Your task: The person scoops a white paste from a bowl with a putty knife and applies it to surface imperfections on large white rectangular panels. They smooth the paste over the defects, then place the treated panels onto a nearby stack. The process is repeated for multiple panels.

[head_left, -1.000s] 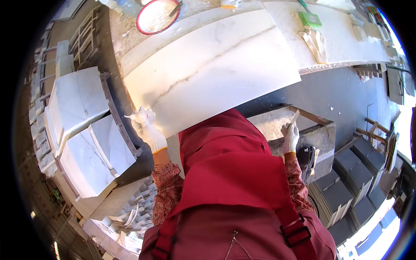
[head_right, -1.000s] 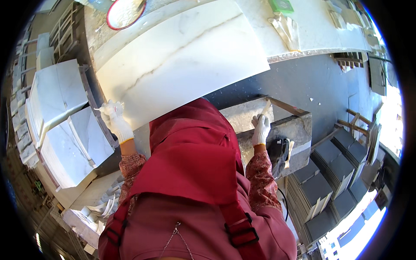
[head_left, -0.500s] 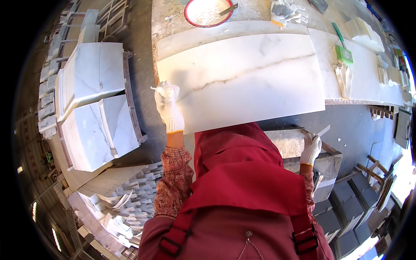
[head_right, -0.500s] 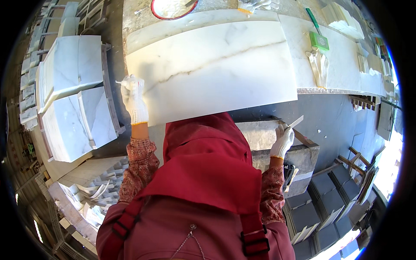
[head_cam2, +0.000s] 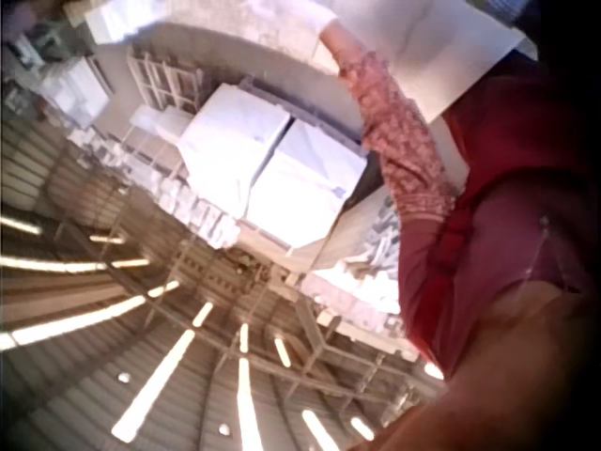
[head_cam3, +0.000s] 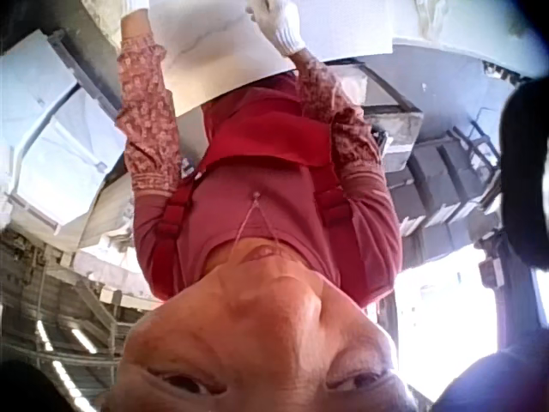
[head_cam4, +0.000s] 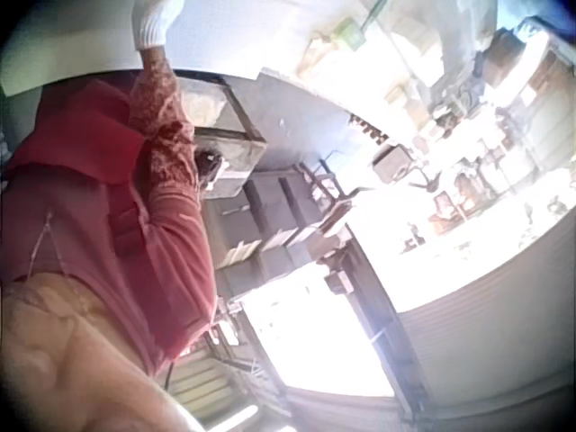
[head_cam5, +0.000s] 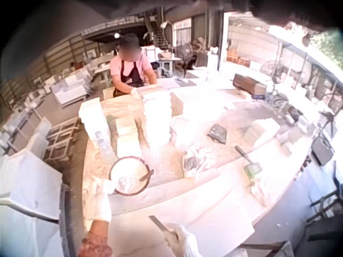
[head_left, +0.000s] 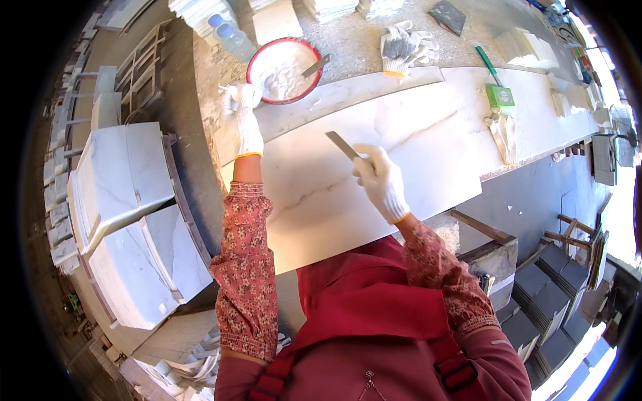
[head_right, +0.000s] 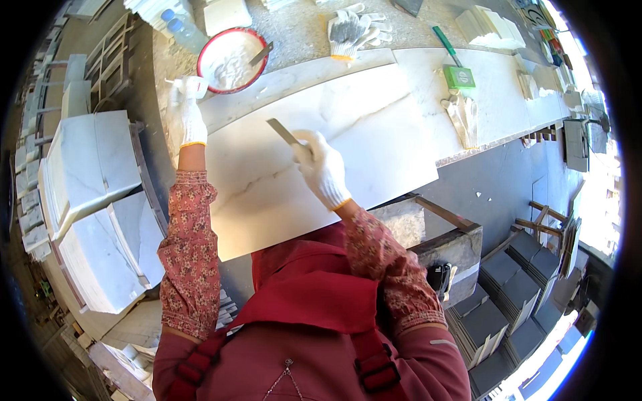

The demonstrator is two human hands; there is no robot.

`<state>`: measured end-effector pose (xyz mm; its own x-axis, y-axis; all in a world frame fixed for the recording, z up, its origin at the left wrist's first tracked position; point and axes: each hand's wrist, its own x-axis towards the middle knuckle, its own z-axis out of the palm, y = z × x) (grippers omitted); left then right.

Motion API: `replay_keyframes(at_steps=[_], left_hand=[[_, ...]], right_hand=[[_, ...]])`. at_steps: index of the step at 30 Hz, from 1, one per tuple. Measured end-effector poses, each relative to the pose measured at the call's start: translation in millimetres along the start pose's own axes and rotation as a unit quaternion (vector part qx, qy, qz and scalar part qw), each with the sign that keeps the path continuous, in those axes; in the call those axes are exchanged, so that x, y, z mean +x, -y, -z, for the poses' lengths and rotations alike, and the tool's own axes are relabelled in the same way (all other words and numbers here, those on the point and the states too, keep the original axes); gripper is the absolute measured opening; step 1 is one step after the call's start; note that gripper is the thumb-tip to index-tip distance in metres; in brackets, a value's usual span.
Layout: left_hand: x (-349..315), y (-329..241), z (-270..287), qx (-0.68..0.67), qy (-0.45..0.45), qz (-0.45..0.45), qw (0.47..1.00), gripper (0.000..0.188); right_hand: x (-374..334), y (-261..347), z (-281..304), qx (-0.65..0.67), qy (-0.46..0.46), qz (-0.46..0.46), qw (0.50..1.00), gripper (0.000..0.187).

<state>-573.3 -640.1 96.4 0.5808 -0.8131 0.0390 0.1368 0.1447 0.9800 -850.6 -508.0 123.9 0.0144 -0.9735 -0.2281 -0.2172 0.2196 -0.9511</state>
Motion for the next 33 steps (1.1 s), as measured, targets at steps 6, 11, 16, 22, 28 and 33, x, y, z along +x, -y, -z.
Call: replay_keyframes(at_steps=[6,11,16,22,28,33], left_hand=[[63.6,30.4,-21.5,0.108,0.010,0.030,0.994,0.037],[76.8,41.1,-28.4,0.296,0.050,0.014,0.954,0.045],[74.8,52.3,-16.8,0.399,0.023,-0.066,0.914,0.053],[36.8,51.3,13.9,0.459,-0.043,-0.180,0.869,0.080],[-130.9,38.0,-8.3,0.633,0.170,-0.268,0.706,0.071],[-247.2,24.7,-44.4,0.595,0.393,-0.249,0.655,0.070]], right_hand=[[124.4,34.8,-102.5,-0.208,-0.112,0.123,0.964,0.021],[176.3,28.3,-123.2,-0.308,-0.062,0.064,0.947,0.024],[133.5,28.1,-80.4,-0.313,-0.116,0.117,0.935,0.041],[88.1,-39.9,72.0,-0.295,-0.232,0.122,0.919,0.022],[77.4,-126.5,283.0,-0.548,-0.399,0.092,0.729,0.031],[93.9,-130.3,330.2,-0.571,-0.301,-0.027,0.763,0.028]])
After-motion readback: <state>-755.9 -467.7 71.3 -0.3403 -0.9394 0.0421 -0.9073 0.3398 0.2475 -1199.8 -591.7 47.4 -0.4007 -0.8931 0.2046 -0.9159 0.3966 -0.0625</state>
